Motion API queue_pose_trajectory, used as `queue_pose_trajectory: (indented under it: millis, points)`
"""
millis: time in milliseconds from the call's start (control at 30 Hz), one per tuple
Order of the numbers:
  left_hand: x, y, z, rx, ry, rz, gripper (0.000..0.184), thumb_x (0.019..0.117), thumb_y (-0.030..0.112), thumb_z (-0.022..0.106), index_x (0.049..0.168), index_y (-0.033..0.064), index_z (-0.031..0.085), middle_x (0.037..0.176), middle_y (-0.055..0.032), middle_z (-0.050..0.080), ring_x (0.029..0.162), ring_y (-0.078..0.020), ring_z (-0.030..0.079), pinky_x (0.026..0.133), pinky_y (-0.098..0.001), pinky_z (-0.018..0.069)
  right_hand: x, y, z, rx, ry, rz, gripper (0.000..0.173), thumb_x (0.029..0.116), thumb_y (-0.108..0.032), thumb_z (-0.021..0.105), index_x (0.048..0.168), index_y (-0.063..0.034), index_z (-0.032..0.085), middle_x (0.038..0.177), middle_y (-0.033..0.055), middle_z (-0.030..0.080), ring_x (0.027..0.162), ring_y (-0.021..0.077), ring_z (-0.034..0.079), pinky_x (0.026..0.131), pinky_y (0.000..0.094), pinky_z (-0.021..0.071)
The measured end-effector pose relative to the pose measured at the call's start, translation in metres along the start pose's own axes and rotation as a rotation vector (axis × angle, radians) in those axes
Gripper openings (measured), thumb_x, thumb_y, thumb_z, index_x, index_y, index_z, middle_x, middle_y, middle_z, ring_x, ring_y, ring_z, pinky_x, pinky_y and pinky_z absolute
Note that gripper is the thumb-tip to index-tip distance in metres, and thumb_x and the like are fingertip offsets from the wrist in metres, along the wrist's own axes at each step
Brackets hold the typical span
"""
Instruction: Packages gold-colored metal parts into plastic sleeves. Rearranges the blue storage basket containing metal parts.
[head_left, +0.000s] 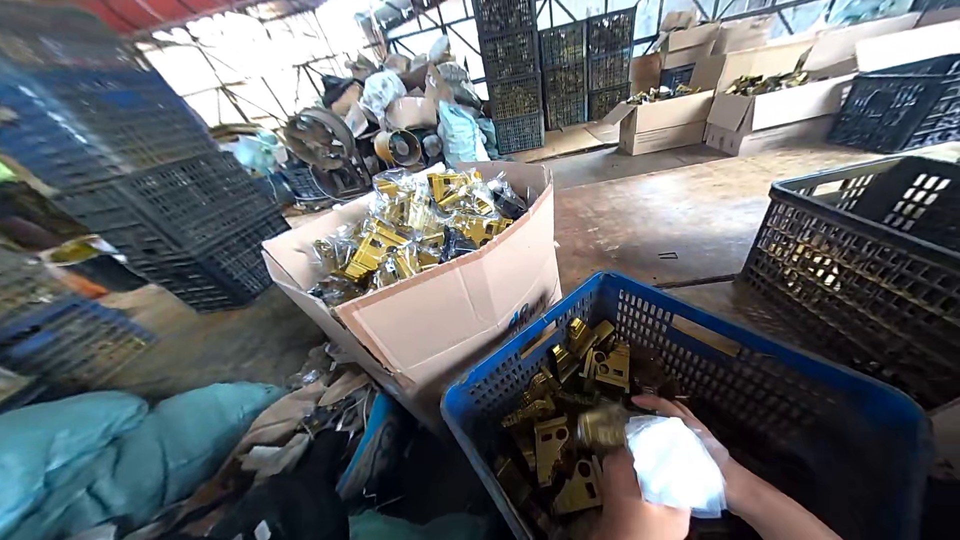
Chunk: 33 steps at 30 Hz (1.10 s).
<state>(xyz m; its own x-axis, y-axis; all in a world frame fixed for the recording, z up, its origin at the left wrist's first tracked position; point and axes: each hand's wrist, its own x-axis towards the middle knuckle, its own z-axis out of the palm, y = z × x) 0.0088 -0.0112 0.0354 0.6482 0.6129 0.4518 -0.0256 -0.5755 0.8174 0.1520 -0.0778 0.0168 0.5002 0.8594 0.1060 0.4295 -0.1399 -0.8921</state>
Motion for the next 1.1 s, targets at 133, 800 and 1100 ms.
queue_pose_trajectory:
  millis: [133, 800, 1100]
  points:
    - [0.009, -0.016, -0.008, -0.137, 0.092, -0.239, 0.045, 0.0734, 0.006, 0.085, 0.108, -0.0139, 0.066, 0.096, -0.0168, 0.074, 0.091, -0.0126, 0.073, 0.088, -0.0288, 0.0588, 0.012, -0.012, -0.037, -0.549, -0.570, 0.271, 0.038, 0.0899, -0.017, 0.075, 0.119, 0.0063, 0.069, 0.125, 0.0325, 0.062, 0.122, 0.0490, 0.057, 0.106, 0.0635, 0.0421]
    - [0.006, -0.007, 0.000, -0.211, 0.096, -0.019, 0.050, 0.0711, 0.005, 0.086, 0.110, -0.0175, 0.063, 0.102, -0.0185, 0.072, 0.100, -0.0075, 0.068, 0.095, -0.0210, 0.0530, -0.012, -0.049, -0.046, 0.244, -0.117, 0.147, 0.032, 0.0971, -0.016, 0.063, 0.123, 0.0022, 0.063, 0.107, 0.0080, 0.070, 0.091, 0.0120, 0.070, 0.084, 0.0313, 0.0595]
    - [0.004, -0.008, 0.011, -0.235, -0.021, -0.061, 0.057, 0.0670, 0.008, 0.090, 0.111, -0.0166, 0.064, 0.103, -0.0173, 0.073, 0.100, -0.0120, 0.070, 0.096, -0.0279, 0.0552, -0.027, -0.040, -0.037, 0.341, -0.107, 0.237, 0.017, 0.0984, -0.013, 0.060, 0.106, 0.0010, 0.067, 0.089, 0.0017, 0.068, 0.078, 0.0073, 0.066, 0.074, 0.0281, 0.0577]
